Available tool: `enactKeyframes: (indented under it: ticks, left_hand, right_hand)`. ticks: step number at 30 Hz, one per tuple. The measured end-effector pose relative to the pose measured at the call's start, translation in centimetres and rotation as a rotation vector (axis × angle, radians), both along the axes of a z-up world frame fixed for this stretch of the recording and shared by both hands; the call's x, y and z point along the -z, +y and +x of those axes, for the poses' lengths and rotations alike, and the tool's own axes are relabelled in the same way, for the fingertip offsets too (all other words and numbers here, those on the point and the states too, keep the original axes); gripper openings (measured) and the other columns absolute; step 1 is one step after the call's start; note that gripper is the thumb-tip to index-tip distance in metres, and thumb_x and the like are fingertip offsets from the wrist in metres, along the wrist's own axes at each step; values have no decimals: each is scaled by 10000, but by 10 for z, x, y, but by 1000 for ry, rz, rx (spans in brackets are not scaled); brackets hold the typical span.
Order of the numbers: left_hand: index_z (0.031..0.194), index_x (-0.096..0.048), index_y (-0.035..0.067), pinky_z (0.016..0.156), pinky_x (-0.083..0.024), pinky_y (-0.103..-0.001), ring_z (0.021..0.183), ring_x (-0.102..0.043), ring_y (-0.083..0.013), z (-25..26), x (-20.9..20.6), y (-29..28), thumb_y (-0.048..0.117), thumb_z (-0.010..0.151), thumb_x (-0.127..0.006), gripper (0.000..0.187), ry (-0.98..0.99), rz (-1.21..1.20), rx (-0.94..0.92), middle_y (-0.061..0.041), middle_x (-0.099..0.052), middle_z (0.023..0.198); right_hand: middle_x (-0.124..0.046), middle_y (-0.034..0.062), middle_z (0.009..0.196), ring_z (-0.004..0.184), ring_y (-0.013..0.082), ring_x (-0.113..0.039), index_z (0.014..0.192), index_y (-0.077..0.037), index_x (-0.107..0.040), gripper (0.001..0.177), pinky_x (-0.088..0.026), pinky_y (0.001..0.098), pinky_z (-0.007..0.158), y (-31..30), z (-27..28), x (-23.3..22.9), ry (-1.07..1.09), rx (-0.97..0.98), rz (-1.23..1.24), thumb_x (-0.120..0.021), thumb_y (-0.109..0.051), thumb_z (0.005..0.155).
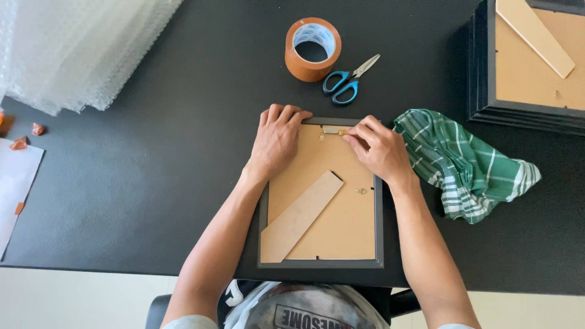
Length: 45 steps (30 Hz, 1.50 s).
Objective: The person uses a cloth to wipe the back and glass of a picture frame by hand.
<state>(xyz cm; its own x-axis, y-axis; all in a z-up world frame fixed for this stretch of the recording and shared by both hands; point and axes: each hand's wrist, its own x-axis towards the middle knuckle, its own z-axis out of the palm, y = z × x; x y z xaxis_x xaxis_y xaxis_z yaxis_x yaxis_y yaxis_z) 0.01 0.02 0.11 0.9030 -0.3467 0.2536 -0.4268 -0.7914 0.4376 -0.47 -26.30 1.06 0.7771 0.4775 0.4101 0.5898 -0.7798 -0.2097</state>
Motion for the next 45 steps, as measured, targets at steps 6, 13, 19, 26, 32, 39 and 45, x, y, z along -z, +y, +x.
enactKeyframes:
  ticks: [6, 13, 19, 26, 32, 39, 45]
  left_hand:
    - [1233, -641, 170, 1027, -378, -399, 1139, -496, -242, 1, 1, 0, 56, 956, -566, 308, -14, -2, 4, -33, -599, 1139]
    - [1230, -632, 170, 1021, -376, -391, 1142, -492, -231, 2, 4, -1, 59, 974, -543, 293, -20, 18, 16, -26, -594, 1144]
    - [1247, -628, 151, 1017, -356, -405, 1137, -495, -239, 2, 3, -1, 53, 988, -501, 305, -35, 22, 38, -45, -591, 1136]
    - [1250, -614, 156, 1020, -350, -418, 1143, -490, -238, 5, 10, 0, 75, 991, -505, 293, -40, 27, 47, -43, -582, 1135]
    - [1234, -613, 149, 1007, -351, -401, 1124, -487, -227, 3, 4, 0, 56, 979, -493, 297, -54, 21, 53, -36, -578, 1129]
    - [1234, -606, 154, 1011, -354, -402, 1132, -479, -222, 3, 7, 0, 54, 978, -492, 297, -53, 35, 50, -30, -566, 1133]
    - [1240, -620, 147, 1007, -354, -397, 1128, -486, -223, 0, 0, 1, 35, 976, -488, 315, -59, 47, 52, -34, -575, 1132]
  right_hand:
    - [-599, -10, 884, 766, 284, -712, 970, -166, -693, 48, -587, 401, 559, 3, 2, -2, 4, -18, 10, -725, -192, 994]
    - [-589, -15, 891, 761, 279, -710, 990, -191, -683, 48, -585, 399, 558, 1, 4, 6, -17, 4, -37, -703, -229, 1011]
    - [-581, 7, 865, 704, 274, -706, 963, -146, -662, 90, -562, 376, 501, 5, 7, 5, 57, -9, -34, -687, -200, 1031]
    - [-548, 14, 838, 650, 336, -694, 1007, -176, -603, 166, -562, 457, 522, 5, 10, 9, 31, 22, -90, -619, -330, 1066]
    - [-552, 45, 836, 614, 382, -681, 1004, -190, -567, 182, -554, 501, 540, 3, 12, 11, 53, 30, -150, -568, -358, 1074]
    - [-592, 78, 815, 684, 437, -693, 967, -161, -529, 258, -549, 549, 578, 6, 15, -1, 124, 26, -162, -514, -381, 1101]
    - [-675, 83, 793, 751, 464, -700, 1028, -176, -536, 226, -544, 577, 626, 5, 18, -6, 309, 93, -148, -552, -398, 1069]
